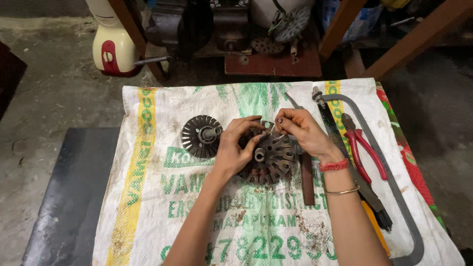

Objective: The person works on a motor rotor assembly laid on a woven sack on the workshop floor, holding it steady while sawing at it with a hacksaw frame, prying at its slots with pliers and a screwdriver, and picking at its parts by hand.

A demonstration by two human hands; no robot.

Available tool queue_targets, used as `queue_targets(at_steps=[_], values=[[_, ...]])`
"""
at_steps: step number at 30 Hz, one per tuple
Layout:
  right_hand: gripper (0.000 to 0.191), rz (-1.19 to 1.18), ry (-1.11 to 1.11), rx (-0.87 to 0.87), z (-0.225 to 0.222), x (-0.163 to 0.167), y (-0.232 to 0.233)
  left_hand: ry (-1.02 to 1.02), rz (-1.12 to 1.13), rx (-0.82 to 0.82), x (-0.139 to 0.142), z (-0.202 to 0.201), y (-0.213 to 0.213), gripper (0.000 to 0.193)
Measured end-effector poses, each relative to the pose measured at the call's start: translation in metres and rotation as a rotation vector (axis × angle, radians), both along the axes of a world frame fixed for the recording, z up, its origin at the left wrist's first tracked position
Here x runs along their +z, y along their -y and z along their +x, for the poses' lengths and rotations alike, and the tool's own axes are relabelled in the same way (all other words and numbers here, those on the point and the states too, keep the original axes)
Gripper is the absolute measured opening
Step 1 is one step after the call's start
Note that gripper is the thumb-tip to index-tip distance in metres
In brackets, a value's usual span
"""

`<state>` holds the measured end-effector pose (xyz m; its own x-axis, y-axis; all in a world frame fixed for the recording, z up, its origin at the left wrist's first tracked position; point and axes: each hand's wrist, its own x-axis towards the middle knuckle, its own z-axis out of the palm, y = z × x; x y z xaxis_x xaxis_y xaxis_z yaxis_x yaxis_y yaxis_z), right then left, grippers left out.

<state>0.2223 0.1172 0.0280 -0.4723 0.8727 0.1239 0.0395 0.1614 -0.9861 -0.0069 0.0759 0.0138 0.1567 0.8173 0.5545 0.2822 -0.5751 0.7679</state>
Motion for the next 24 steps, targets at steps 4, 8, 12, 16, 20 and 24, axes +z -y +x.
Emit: queue_targets(at_steps=[4,8,12,16,20,24], values=[[0.017,-0.034,-0.101,-0.029,0.000,-0.006,-0.002,0.000,0.008,0.009,0.002,-0.001,0.000,0.025],[0.020,-0.037,-0.068,-0.105,-0.004,-0.002,-0.003,-0.003,-0.002,0.007,0.003,-0.001,0.001,0.024],[0.017,-0.017,0.155,-0.232,0.007,0.016,0.001,-0.019,-0.049,0.008,0.004,-0.001,0.002,0.024],[0.023,0.316,0.389,-0.520,0.029,0.044,0.028,-0.030,-0.062,0.022,0.004,-0.001,0.000,0.025],[0.029,0.315,0.787,-0.750,0.039,0.059,0.099,-0.031,-0.025,0.022,0.003,-0.002,0.001,0.027],[0.038,0.049,1.346,-0.854,0.018,0.035,0.181,-0.027,-0.032,0.017,0.002,-0.002,0.000,0.025]])
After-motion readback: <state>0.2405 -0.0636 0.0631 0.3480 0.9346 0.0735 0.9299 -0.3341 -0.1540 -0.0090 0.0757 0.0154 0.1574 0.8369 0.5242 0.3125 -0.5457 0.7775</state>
